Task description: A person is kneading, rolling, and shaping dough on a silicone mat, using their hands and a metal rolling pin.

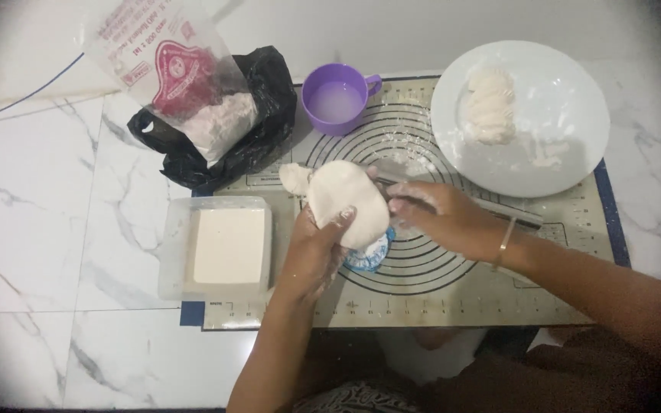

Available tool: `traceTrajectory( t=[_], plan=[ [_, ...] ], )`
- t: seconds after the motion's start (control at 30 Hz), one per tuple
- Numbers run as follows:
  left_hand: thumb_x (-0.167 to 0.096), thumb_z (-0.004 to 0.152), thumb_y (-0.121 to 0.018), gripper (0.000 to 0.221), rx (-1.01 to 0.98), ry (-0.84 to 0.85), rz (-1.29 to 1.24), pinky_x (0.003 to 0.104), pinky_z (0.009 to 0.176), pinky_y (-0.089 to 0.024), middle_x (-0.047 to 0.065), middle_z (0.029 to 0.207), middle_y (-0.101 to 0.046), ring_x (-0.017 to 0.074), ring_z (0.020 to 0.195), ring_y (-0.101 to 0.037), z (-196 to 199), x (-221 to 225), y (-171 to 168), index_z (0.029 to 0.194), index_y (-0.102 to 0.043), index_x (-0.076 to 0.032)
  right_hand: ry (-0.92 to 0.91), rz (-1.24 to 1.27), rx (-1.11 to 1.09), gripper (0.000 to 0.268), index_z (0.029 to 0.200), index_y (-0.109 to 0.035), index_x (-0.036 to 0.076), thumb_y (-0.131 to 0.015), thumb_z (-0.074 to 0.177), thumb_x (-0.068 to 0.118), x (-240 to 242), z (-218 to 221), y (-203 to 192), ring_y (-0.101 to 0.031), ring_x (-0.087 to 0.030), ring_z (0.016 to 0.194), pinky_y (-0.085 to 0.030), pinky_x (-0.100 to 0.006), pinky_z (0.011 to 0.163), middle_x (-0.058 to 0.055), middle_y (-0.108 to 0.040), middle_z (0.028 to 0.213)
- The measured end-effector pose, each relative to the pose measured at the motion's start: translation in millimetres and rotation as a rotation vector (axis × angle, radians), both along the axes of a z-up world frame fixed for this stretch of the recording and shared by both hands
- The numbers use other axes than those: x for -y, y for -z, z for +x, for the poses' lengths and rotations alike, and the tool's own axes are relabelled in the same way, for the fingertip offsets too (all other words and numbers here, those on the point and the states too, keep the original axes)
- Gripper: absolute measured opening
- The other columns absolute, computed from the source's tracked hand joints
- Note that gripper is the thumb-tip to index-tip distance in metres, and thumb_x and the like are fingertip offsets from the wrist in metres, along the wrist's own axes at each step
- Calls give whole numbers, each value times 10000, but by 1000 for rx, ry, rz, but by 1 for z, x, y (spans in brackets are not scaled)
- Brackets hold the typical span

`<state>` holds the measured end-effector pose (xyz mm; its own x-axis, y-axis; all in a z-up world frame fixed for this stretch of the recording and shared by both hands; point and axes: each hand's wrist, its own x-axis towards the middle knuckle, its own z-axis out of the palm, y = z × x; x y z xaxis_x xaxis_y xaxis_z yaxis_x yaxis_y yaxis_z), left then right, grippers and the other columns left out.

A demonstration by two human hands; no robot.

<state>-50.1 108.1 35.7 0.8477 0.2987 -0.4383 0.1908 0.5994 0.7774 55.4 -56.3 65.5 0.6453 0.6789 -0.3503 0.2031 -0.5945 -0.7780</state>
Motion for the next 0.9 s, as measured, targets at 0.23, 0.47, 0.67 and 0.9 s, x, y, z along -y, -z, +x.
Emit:
traceTrajectory(
  t=[0.23,0.47,0.67,0.9],
  plan=[
    [-208,931,-607,537,63,209,207,460,1034,-503,218,1267,-643,327,1202,-651,-9,20,-22,1391,-477,38,368,293,-736,808,1579,-251,-8,-518,924,384,-1,-22,-34,-474,-482,1415,-414,-624,1140,-318,-382,1584],
    [-192,973,-416,633,223,370,679,631,1195,-111,362,1637,-43,534,1490,9,-16,39,-64,1533,-271,66,368,196,-573,1052,1583,-195,0,-690,810,515,4,-26,-7,-464,-461,1404,-451,-584,1125,-312,-364,1546],
    [-398,931,-571,810,23,409,435,574,1093,-394,306,1490,-477,443,1391,-457,-24,27,-33,1543,-299,57,380,133,-555,1003,1560,-307,-22,-764,792,434,6,-27,1,-513,-461,1371,-492,-560,1063,-314,-407,1534],
    [-232,935,-617,654,-118,257,200,481,977,-550,256,1378,-600,387,1213,-636,-41,3,30,1500,-424,33,173,7,-490,934,1510,-430,-25,-843,739,302,0,-2,44,-624,-430,1248,-574,-523,964,-302,-577,1401]
  ],
)
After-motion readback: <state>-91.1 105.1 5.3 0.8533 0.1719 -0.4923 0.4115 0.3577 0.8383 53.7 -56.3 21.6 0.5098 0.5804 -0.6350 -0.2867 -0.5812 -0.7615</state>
